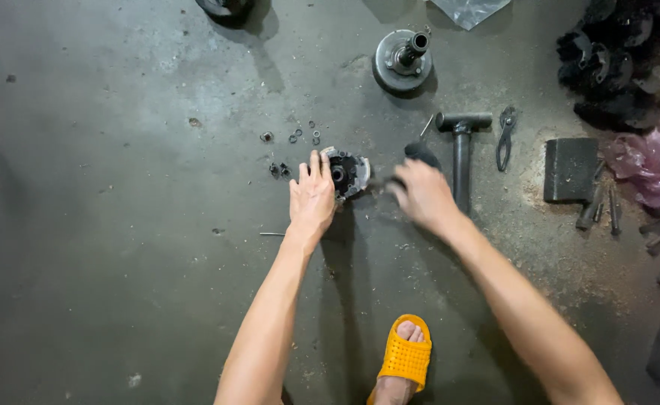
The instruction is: Assembling a motorcycle clutch assembly by attaching shoes and springs to the hub
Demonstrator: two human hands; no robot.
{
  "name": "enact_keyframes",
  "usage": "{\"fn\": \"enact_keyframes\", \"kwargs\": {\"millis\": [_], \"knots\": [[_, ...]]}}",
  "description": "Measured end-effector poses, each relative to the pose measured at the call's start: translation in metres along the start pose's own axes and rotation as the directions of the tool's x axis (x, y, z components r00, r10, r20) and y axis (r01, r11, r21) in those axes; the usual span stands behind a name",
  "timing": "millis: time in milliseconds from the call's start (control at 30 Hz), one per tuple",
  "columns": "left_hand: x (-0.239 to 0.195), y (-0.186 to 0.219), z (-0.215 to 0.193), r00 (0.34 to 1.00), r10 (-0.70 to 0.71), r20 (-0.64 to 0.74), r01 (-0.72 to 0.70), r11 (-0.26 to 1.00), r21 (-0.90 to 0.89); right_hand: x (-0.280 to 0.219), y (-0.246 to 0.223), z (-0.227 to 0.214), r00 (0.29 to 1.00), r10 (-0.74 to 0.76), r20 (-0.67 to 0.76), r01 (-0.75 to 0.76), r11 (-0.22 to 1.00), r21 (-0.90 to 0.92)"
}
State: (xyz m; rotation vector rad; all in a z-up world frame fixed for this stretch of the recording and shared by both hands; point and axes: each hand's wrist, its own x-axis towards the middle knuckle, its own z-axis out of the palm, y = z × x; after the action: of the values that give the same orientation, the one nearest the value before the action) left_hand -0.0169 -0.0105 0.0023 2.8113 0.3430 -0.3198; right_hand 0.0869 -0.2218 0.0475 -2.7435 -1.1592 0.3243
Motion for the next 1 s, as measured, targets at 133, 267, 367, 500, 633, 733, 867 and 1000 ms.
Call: {"fn": "enact_keyframes", "kwargs": {"millis": [133,267,367,500,633,733,867,1000], "knots": [[0.001,-0.001,0.0,1.0,0.014,-0.013,-0.014,1.0,0.013,-0.069,0.015,0.072,0.995,-0.081,-0.058,0.082,0.996,0.023],[-0.002,-0.004,0.002,0.999,0.032,-0.016,-0.032,0.999,0.007,-0.036,-0.032,0.016,0.986,-0.105,-0.13,0.109,0.994,0.022],[-0.001,-0.002,0.001,0.999,0.031,-0.033,-0.031,1.0,0.003,0.007,-0.039,0.008,0.968,-0.158,-0.194,0.17,0.985,0.043],[0.0,-0.003,0.002,0.999,0.026,-0.018,-0.026,1.0,0.0,0.033,-0.022,0.035,0.989,-0.136,-0.058,0.137,0.99,0.015],[0.002,-0.004,0.001,0.999,0.037,0.006,-0.037,0.999,0.024,0.022,-0.013,0.057,0.995,-0.054,-0.083,0.056,0.998,0.021],[0.0,-0.003,-0.006,0.999,0.033,0.0,-0.033,0.999,0.011,0.024,-0.021,0.048,0.997,-0.008,-0.072,0.012,0.998,0.054],[-0.003,0.002,-0.014,0.999,0.03,-0.019,-0.03,1.0,0.004,0.038,-0.031,0.041,0.975,-0.073,-0.209,0.074,0.997,-0.001],[0.001,-0.003,-0.002,0.999,0.023,0.028,-0.022,1.0,-0.011,0.052,-0.028,0.062,0.974,-0.093,-0.208,0.08,0.995,-0.067]]}}
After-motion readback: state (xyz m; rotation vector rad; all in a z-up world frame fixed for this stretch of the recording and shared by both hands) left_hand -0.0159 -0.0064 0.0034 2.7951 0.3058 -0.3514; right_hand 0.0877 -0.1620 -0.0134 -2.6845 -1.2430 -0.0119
